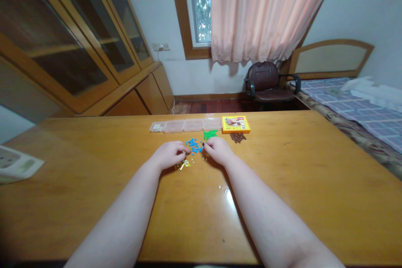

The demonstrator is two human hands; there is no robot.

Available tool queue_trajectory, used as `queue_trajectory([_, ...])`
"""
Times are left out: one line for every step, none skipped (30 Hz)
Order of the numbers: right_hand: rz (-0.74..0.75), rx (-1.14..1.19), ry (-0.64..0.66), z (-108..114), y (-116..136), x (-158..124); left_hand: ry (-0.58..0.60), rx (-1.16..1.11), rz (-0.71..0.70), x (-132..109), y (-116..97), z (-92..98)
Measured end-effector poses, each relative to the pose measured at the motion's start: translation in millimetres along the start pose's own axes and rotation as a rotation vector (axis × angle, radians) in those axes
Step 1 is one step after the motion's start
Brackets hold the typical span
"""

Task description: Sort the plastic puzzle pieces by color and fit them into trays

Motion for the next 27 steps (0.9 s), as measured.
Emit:
queue_trajectory([-0.002, 0.002, 0.002, 0.1, 0.5, -0.1, 0.004, -0.001, -0.003, -0.1, 0.3, -0.2])
queue_trajectory([-0.003, 0.003, 0.004, 0.1, 0.8, -0.2, 0.006, -0.001, -0.005, -0.2, 0.7, -0.3])
queue_trajectory([-0.004, 0.004, 0.004, 0.1, 0.9, -0.2, 0.006, 0.001, -0.007, -0.3, 1.1, -0.2])
queue_trajectory([-0.004, 0.005, 0.002, -0.1, 0.8, -0.3, 0.005, 0.009, -0.006, -0.4, 1.5, 0.0])
queue_trajectory([-0.003, 0.006, 0.0, -0.4, 0.6, -0.2, 0.001, 0.022, -0.002, -0.5, 2.0, 0.4])
queue_trajectory([-0.001, 0.004, -0.004, -0.6, 0.2, -0.2, -0.005, 0.038, 0.003, -0.6, 2.5, 1.0])
queue_trajectory([0.001, 0.002, -0.009, -0.9, -0.3, -0.2, -0.013, 0.054, 0.012, -0.7, 3.0, 1.6])
queue_trajectory([0.002, -0.001, -0.015, -1.1, -0.9, -0.2, -0.024, 0.065, 0.025, -0.8, 3.6, 2.2])
queue_trajectory([0.0, -0.003, -0.024, -1.1, -1.5, -0.1, -0.04, 0.069, 0.038, -0.8, 4.2, 2.7])
queue_trajectory([-0.005, -0.004, -0.037, -0.9, -2.0, -0.2, -0.057, 0.067, 0.05, -0.7, 4.8, 3.2])
queue_trajectory([-0.011, -0.005, -0.05, -0.5, -2.4, -0.2, -0.075, 0.063, 0.057, -0.6, 5.4, 3.4])
queue_trajectory([-0.018, -0.008, -0.064, 0.2, -2.7, -0.2, -0.09, 0.059, 0.058, -0.5, 5.8, 3.3])
queue_trajectory([-0.024, -0.016, -0.076, 0.9, -2.8, -0.2, -0.101, 0.059, 0.053, -0.3, 6.1, 3.0])
queue_trajectory([-0.028, -0.031, -0.088, 1.8, -2.6, -0.1, -0.105, 0.06, 0.041, 0.0, 6.4, 2.4])
queue_trajectory([-0.026, -0.053, -0.1, 2.7, -2.2, 0.1, -0.103, 0.061, 0.026, 0.3, 6.5, 1.7])
queue_trajectory([-0.02, -0.082, -0.114, 3.7, -1.6, 0.2, -0.101, 0.062, 0.011, 0.6, 6.6, 1.0])
queue_trajectory([-0.011, -0.113, -0.132, 4.7, -0.9, 0.4, -0.098, 0.061, -0.004, 0.9, 6.7, 0.3])
queue_trajectory([0.001, -0.141, -0.149, 5.7, 0.0, 0.5, -0.097, 0.06, -0.017, 1.2, 6.8, -0.3])
queue_trajectory([0.016, -0.163, -0.163, 6.4, 0.8, 0.6, -0.095, 0.058, -0.03, 1.6, 6.8, -0.7])
queue_trajectory([0.03, -0.177, -0.17, 6.8, 1.6, 0.6, -0.095, 0.055, -0.042, 1.9, 6.9, -1.0])
queue_trajectory([0.043, -0.184, -0.169, 6.9, 2.3, 0.5, -0.094, 0.051, -0.051, 2.1, 6.9, -1.2])
queue_trajectory([0.055, -0.188, -0.158, 6.7, 2.9, 0.4, -0.092, 0.046, -0.058, 2.3, 6.9, -1.2])
queue_trajectory([0.065, -0.19, -0.14, 6.3, 3.5, 0.1, -0.089, 0.041, -0.063, 2.3, 6.8, -1.0])
queue_trajectory([0.073, -0.194, -0.12, 5.8, 3.9, -0.1, -0.087, 0.037, -0.066, 2.1, 6.7, -0.6])
queue_trajectory([0.077, -0.199, -0.101, 5.3, 4.2, -0.4, -0.083, 0.032, -0.067, 1.8, 6.3, -0.2])
queue_trajectory([0.077, -0.205, -0.084, 4.8, 4.4, -0.6, -0.077, 0.03, -0.068, 1.3, 5.9, 0.3])
queue_trajectory([0.076, -0.211, -0.068, 4.4, 4.5, -0.8, -0.069, 0.03, -0.068, 0.9, 5.4, 0.7])
Point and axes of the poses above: each hand's wrist, its own x-axis towards the middle knuckle, its own z-axis out of the back of the hand, y = z × x, the point moved 2 cm from there along x, towards the middle knuckle, and after that the axes turned 2 degrees about y, right-handed, at the moved point
